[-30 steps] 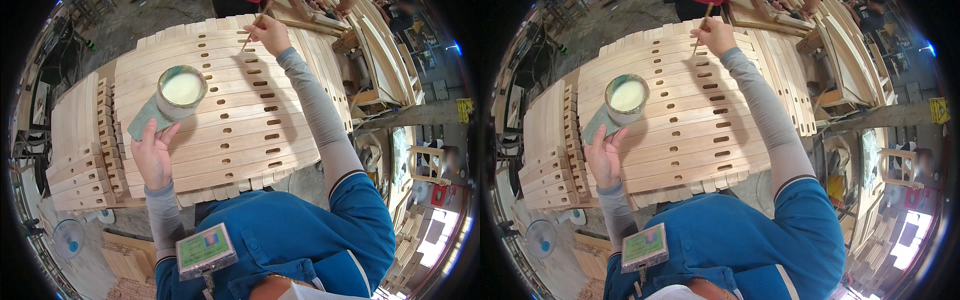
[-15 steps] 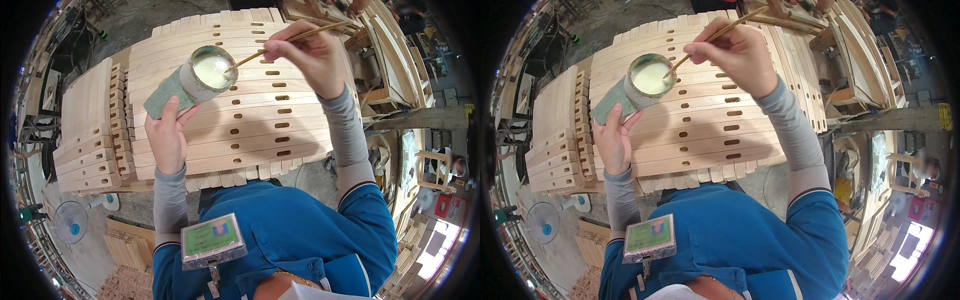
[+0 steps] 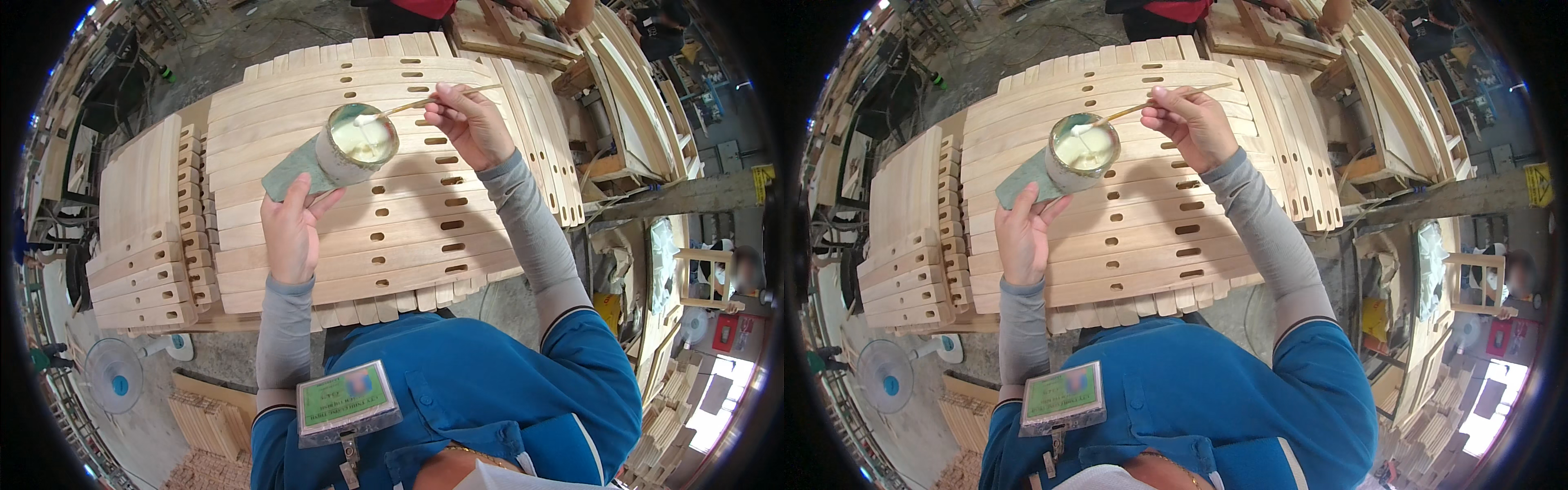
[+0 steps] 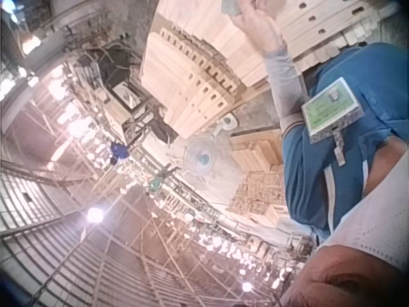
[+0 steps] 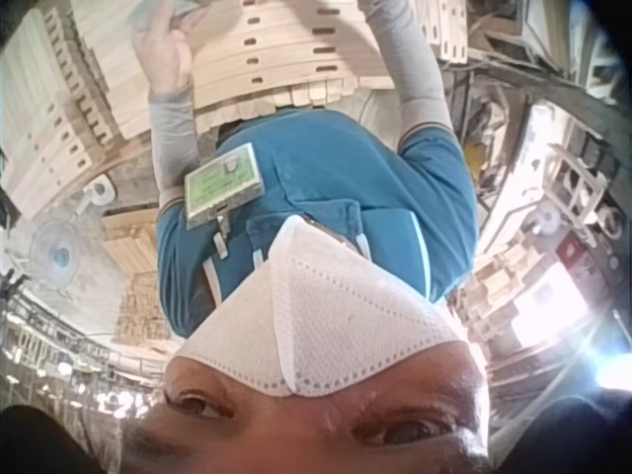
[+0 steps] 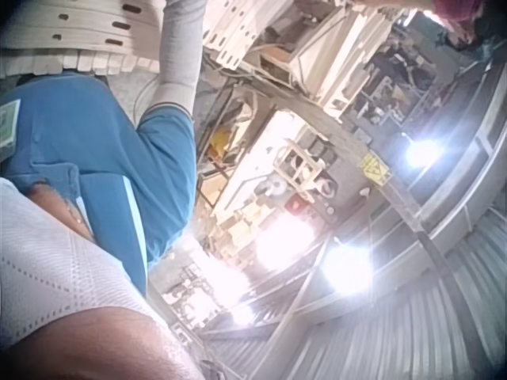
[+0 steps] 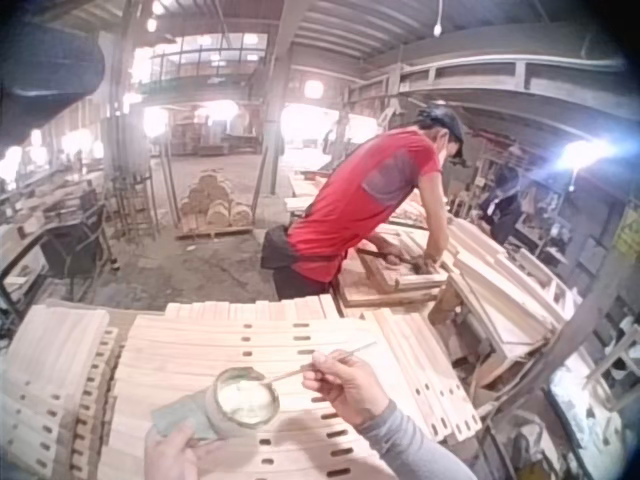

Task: The person applies a white liquid to the slots of stacked wooden slats using a small brush and a green container. The person repeatedly dips the brush into the container and applies the liquid to each slot, then stacks the treated slats on a pile.

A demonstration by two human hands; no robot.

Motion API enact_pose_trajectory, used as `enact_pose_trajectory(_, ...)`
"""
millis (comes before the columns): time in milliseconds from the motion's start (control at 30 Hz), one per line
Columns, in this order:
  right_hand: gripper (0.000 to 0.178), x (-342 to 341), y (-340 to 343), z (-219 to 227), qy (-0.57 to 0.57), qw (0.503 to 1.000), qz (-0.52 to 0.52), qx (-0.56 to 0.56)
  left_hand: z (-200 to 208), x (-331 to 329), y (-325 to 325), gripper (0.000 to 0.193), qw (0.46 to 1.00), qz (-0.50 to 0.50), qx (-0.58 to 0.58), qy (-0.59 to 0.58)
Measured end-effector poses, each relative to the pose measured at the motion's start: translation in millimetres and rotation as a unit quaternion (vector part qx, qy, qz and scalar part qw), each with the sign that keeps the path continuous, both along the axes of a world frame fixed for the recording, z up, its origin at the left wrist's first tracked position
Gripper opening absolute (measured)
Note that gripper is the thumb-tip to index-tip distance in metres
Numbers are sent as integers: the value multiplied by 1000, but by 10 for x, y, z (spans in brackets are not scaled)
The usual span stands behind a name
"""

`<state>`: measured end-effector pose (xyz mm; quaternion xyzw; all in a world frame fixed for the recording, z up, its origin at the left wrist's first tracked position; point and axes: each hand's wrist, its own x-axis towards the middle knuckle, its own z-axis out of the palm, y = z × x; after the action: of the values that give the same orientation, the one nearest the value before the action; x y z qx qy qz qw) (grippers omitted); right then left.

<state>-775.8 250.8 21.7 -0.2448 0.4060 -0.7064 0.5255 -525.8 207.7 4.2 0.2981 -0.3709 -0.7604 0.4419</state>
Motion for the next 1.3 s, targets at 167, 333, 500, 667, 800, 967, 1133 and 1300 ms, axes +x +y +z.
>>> enact_pose_trajectory(167,13,-326,-290,-22,68,997,-26,-4,-72,36,-147,26,999,12,34,8)
enact_pose_trajectory(333,20,-885,-678,-133,318,929,-188,-21,-73,206,-286,27,998,59,20,4)
enact_pose_trajectory(500,19,-881,-983,-285,395,901,-176,19,-77,329,-321,26,996,88,21,-1)
enact_pose_trajectory(667,21,-746,-1177,-443,585,795,-152,53,-95,327,-345,25,995,97,29,-2)
enact_pose_trajectory(800,26,-779,-1186,-372,721,672,-167,18,-103,383,-353,27,993,115,28,-17)
enact_pose_trajectory(967,22,-797,-1238,-373,685,725,-78,-5,-142,355,-385,27,994,103,27,-16)
enact_pose_trajectory(1133,25,-825,-1177,-284,709,690,-139,51,-121,350,-386,28,995,98,21,-13)
enact_pose_trajectory(1300,20,-743,-1235,-335,550,829,-95,35,-84,261,-373,29,996,87,12,-14)
